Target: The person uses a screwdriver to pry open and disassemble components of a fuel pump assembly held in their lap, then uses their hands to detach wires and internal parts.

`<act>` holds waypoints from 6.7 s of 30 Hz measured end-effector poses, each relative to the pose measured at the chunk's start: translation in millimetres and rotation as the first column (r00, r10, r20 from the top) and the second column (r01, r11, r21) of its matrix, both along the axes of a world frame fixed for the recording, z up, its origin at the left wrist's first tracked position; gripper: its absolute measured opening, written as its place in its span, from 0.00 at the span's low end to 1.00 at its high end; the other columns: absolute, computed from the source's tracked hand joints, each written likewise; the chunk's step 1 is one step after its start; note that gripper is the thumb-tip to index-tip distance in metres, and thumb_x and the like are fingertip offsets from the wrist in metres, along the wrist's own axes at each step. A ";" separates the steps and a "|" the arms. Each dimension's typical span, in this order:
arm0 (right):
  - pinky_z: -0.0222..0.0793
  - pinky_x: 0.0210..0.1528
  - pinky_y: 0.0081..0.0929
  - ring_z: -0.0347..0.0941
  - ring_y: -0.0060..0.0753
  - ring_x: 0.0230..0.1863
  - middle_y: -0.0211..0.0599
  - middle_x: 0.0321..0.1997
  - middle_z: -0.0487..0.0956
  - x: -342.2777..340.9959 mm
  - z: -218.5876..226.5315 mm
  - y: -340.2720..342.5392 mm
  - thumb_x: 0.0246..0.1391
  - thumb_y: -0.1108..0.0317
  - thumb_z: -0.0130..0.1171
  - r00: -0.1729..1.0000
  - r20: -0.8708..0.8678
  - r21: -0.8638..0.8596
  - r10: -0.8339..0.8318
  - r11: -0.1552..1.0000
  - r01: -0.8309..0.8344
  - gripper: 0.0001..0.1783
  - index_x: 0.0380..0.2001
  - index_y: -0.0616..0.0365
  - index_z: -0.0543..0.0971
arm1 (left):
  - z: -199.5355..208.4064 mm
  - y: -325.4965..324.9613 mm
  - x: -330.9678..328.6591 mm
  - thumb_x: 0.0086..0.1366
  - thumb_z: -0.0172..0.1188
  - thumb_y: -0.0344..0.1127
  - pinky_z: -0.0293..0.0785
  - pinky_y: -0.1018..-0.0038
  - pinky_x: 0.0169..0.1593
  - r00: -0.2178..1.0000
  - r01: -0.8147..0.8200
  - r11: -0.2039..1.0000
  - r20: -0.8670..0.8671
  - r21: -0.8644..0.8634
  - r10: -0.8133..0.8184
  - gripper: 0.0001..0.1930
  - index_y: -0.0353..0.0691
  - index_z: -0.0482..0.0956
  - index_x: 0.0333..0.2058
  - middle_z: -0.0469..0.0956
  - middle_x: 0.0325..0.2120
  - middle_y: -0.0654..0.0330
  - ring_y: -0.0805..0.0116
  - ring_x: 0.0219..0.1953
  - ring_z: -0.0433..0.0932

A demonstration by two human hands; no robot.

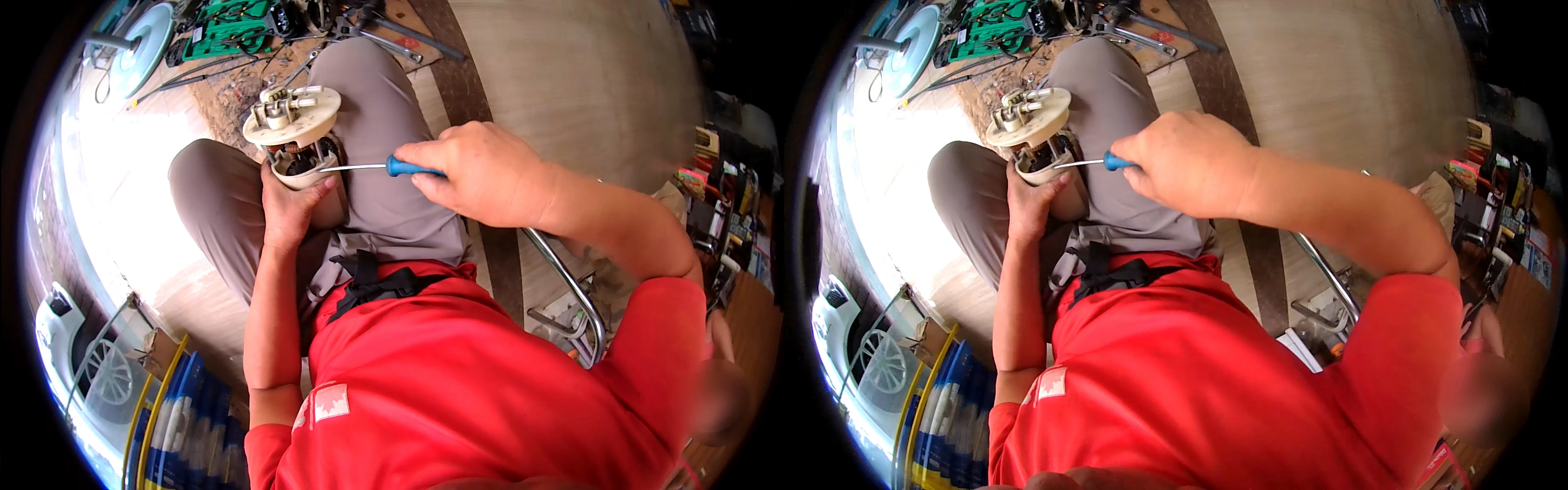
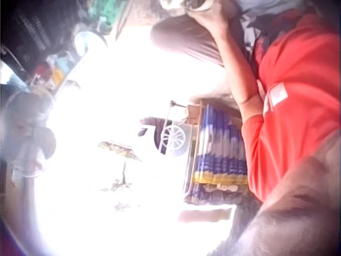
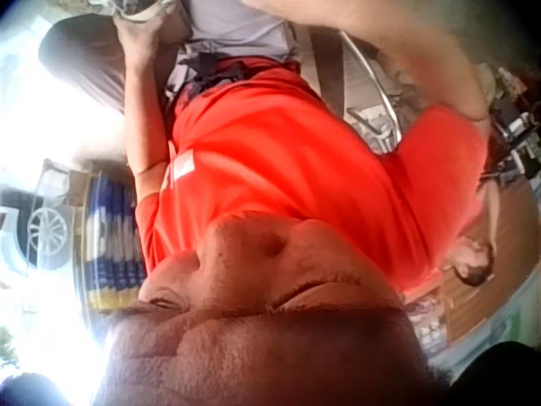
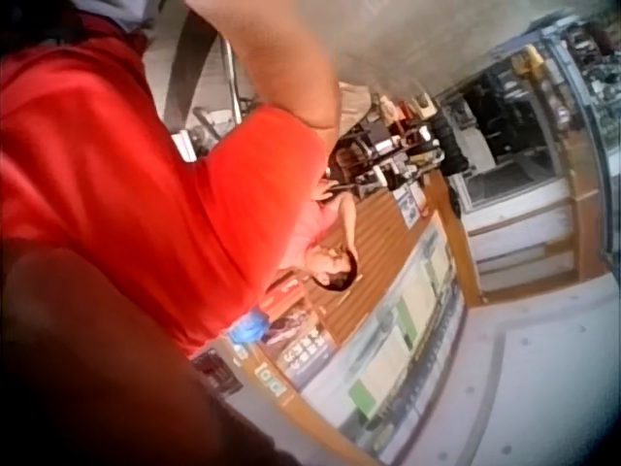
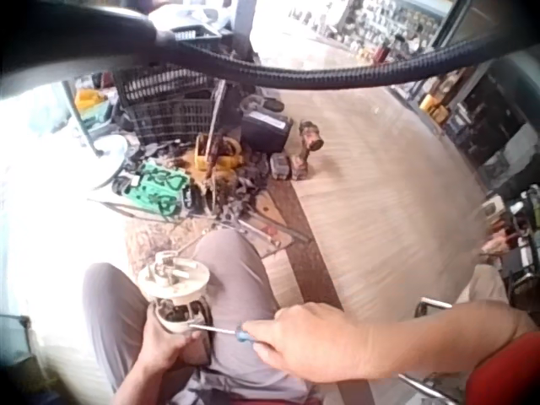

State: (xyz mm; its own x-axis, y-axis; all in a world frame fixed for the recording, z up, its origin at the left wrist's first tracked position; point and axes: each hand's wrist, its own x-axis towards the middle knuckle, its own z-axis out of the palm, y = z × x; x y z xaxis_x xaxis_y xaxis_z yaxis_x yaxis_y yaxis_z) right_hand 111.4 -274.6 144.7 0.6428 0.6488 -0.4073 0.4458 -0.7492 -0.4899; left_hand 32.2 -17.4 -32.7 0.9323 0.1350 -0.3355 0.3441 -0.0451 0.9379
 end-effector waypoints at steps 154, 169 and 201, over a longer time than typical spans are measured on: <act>0.71 0.33 0.41 0.76 0.51 0.29 0.48 0.28 0.79 -10.6 13.2 -22.3 0.58 0.67 0.64 0.984 0.064 0.199 -0.164 0.969 0.148 0.20 0.53 0.59 0.81 | -12.2 12.8 27.0 0.49 0.66 0.52 0.59 0.64 0.67 0.986 -0.077 0.990 0.141 -0.120 0.094 0.52 0.22 0.58 0.66 0.67 0.60 0.43 0.55 0.63 0.67; 0.71 0.34 0.42 0.77 0.51 0.30 0.49 0.28 0.79 -9.0 16.7 -18.3 0.58 0.66 0.63 0.988 0.061 0.162 -0.141 0.978 0.129 0.19 0.53 0.58 0.81 | -11.5 12.5 29.6 0.47 0.66 0.52 0.62 0.64 0.65 0.988 -0.075 0.986 0.124 -0.149 0.094 0.52 0.24 0.59 0.66 0.69 0.58 0.45 0.56 0.61 0.69; 0.70 0.32 0.32 0.75 0.41 0.27 0.43 0.29 0.79 3.8 -48.8 -58.5 0.56 0.69 0.66 0.992 0.041 0.408 -0.122 0.908 0.095 0.21 0.54 0.56 0.81 | -5.2 13.4 40.6 0.51 0.65 0.47 0.63 0.67 0.65 1.000 0.012 0.860 0.017 -0.510 -0.003 0.47 0.32 0.57 0.68 0.70 0.59 0.52 0.60 0.60 0.70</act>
